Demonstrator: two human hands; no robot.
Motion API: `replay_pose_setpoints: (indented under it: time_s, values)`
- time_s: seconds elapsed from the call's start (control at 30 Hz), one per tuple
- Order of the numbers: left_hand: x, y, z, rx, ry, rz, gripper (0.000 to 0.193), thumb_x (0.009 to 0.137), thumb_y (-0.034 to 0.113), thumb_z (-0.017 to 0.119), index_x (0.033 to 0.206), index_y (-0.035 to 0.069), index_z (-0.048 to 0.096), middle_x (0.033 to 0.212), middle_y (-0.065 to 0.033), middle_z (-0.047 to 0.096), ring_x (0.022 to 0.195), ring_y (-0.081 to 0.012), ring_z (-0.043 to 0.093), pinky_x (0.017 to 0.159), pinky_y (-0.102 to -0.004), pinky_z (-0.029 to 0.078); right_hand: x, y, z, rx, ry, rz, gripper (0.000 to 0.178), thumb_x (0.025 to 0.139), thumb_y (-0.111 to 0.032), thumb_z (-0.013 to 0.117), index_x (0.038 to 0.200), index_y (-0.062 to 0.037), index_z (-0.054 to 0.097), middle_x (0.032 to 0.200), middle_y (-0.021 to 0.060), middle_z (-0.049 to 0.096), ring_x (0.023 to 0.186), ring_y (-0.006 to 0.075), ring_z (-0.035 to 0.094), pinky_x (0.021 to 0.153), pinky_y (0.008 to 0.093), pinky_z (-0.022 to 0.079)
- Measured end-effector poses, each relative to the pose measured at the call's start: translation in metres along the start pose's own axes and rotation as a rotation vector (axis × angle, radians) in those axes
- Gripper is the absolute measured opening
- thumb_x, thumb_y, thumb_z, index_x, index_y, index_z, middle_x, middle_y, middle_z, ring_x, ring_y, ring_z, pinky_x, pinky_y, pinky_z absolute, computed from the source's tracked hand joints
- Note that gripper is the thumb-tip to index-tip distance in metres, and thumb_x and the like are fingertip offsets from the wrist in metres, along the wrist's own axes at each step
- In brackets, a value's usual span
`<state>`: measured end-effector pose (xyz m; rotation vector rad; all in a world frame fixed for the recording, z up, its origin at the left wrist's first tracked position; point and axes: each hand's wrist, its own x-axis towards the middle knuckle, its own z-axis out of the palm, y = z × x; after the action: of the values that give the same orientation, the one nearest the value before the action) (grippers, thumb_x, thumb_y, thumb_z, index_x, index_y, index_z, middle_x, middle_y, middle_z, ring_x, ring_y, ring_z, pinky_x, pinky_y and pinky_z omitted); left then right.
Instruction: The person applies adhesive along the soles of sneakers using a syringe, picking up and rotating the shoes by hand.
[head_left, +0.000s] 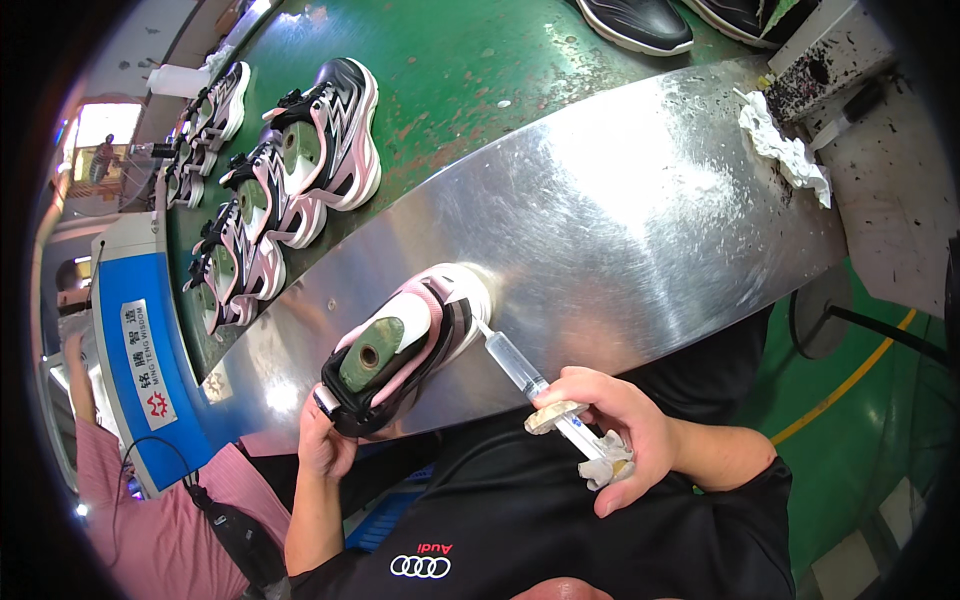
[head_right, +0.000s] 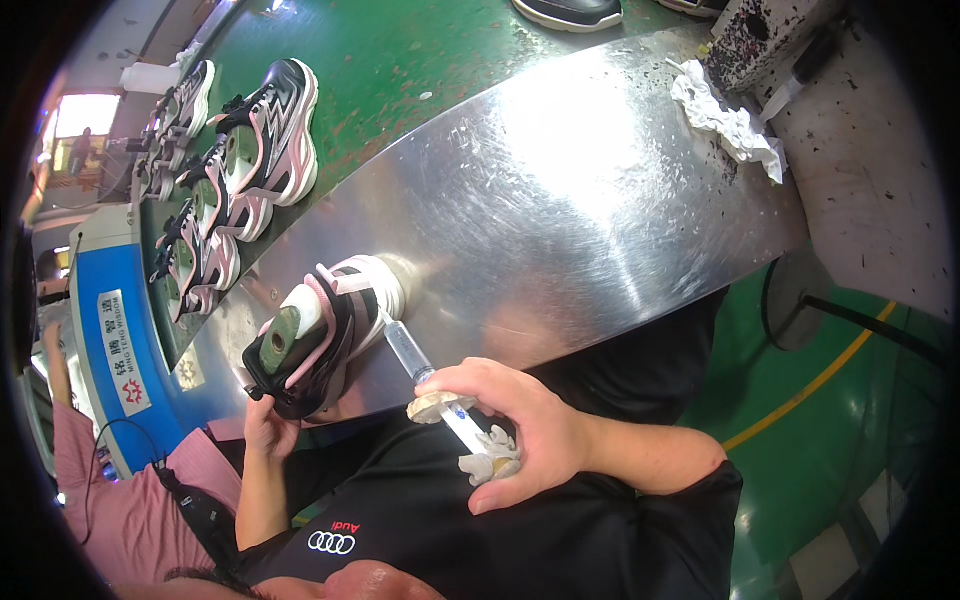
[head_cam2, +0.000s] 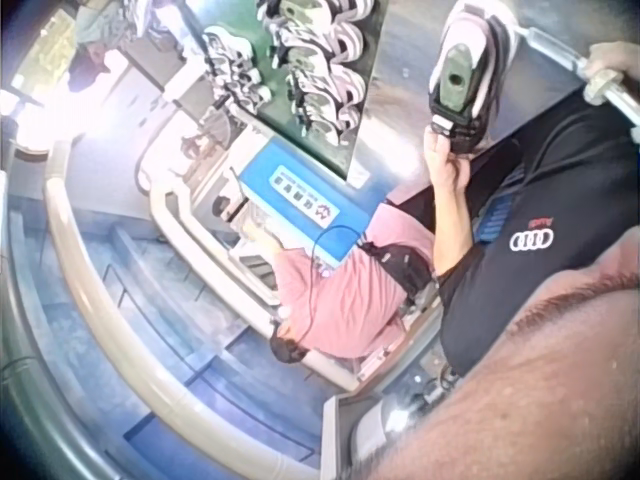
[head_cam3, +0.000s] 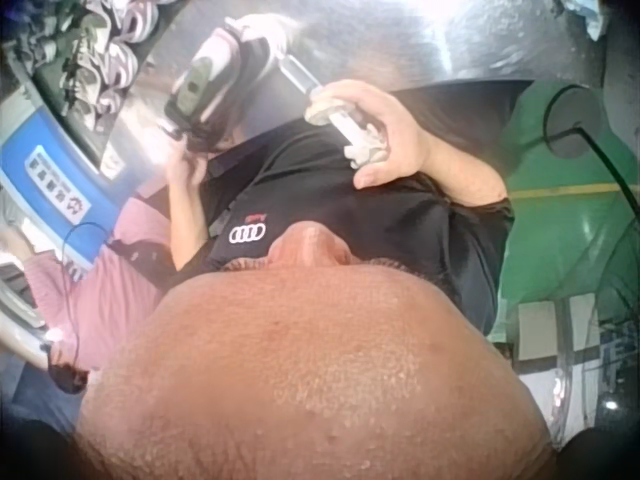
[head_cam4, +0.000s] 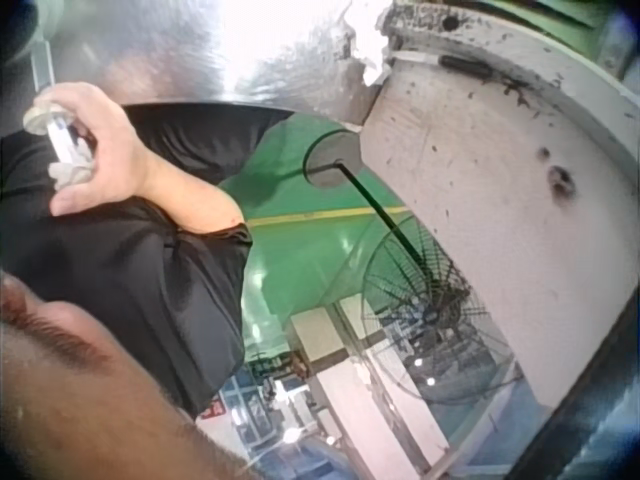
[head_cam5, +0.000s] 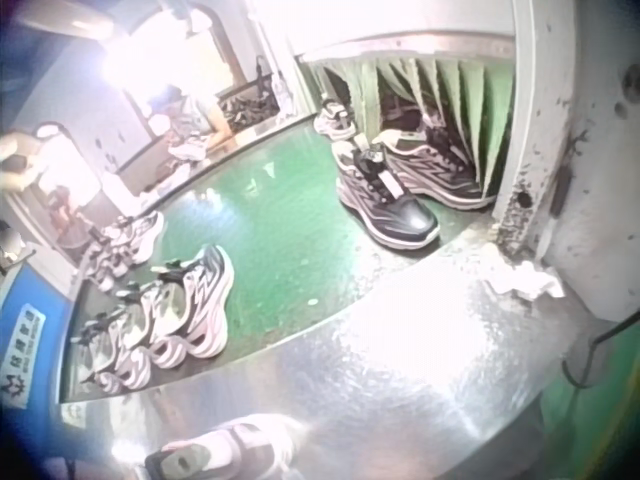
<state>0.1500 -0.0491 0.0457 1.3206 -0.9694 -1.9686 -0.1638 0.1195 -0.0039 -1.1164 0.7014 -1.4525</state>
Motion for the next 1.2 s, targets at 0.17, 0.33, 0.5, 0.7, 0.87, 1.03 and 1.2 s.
replay_pose_setpoints:
  time_s: [0.17, 0.33, 0.5, 0.7, 0.87, 1.03, 1.2]
  values:
    - [-0.011, -0.01, 0.006, -0.047, -0.097, -0.039, 0.055, 0.08, 0.013, 0.069, 0.123, -0.008, 0.042, 0.118, -0.0159, 0.056, 0.105, -0.024, 0.059, 0.094, -0.0366, 0.047, -0.004, -0.003, 0.008, -0.018, 0.03, 0.037, 0.088, 0.062, -0.039, 0.083, 0.13, -0.0004, 0.041, 0.113, 0.0132, 0.053, 0.099, 0.0238, 0.054, 0.084, 0.0323, 0.043]
    - [-0.018, -0.014, 0.012, -0.126, -0.229, -0.084, 0.061, 0.081, 0.011, 0.066, 0.128, -0.013, 0.035, 0.123, -0.0205, 0.052, 0.111, -0.0285, 0.056, 0.097, -0.0403, 0.045, -0.006, -0.008, 0.011, -0.053, 0.045, 0.04, 0.088, 0.062, -0.041, 0.082, 0.129, -0.0002, 0.042, 0.111, 0.0131, 0.055, 0.097, 0.025, 0.054, 0.085, 0.0331, 0.042]
    - [-0.02, -0.023, 0.021, -0.197, -0.281, -0.113, 0.067, 0.078, 0.008, 0.067, 0.131, -0.013, 0.031, 0.126, -0.0229, 0.049, 0.114, -0.0316, 0.053, 0.099, -0.0423, 0.043, -0.005, -0.011, 0.021, -0.004, 0.081, 0.076, 0.087, 0.063, -0.04, 0.082, 0.128, 0.0002, 0.042, 0.111, 0.013, 0.055, 0.096, 0.0243, 0.053, 0.085, 0.0328, 0.042]
    - [-0.028, -0.033, 0.04, -0.252, -0.336, -0.223, 0.079, 0.068, 0.005, 0.07, 0.133, -0.011, 0.028, 0.127, -0.022, 0.047, 0.114, -0.0322, 0.053, 0.099, -0.0425, 0.043, 0.0, -0.024, 0.024, -0.038, 0.054, 0.072, 0.087, 0.063, -0.038, 0.083, 0.129, 0.001, 0.041, 0.111, 0.0133, 0.053, 0.098, 0.0233, 0.053, 0.086, 0.0318, 0.041]
    - [-0.024, -0.048, 0.042, -0.353, -0.471, -0.353, 0.081, 0.068, -0.004, 0.067, 0.136, -0.006, 0.025, 0.131, -0.0206, 0.045, 0.121, -0.0313, 0.048, 0.103, -0.0444, 0.037, 0.007, -0.037, 0.021, 0.017, -0.035, 0.114, 0.089, 0.062, -0.027, 0.085, 0.132, 0.0013, 0.038, 0.119, 0.011, 0.045, 0.107, 0.0186, 0.049, 0.091, 0.0304, 0.039]
    - [-0.017, -0.051, 0.065, -0.477, -0.551, -0.436, 0.078, 0.069, -0.008, 0.063, 0.137, -0.003, 0.025, 0.13, -0.0195, 0.046, 0.121, -0.0311, 0.048, 0.103, -0.0456, 0.037, 0.004, -0.061, 0.025, 0.11, -0.026, 0.215, 0.088, 0.063, -0.027, 0.085, 0.131, 0.0017, 0.038, 0.118, 0.0103, 0.046, 0.11, 0.0178, 0.048, 0.092, 0.0299, 0.038]
    - [-0.007, -0.06, 0.078, -0.558, -0.718, -0.559, 0.069, 0.071, -0.01, 0.059, 0.134, 0.0, 0.034, 0.124, -0.0172, 0.052, 0.117, -0.0291, 0.051, 0.099, -0.0421, 0.04, -0.002, -0.093, 0.027, -0.02, -0.023, 0.321, 0.088, 0.061, -0.038, 0.085, 0.126, 0.0047, 0.044, 0.11, 0.0113, 0.052, 0.096, 0.0184, 0.051, 0.081, 0.0276, 0.039]
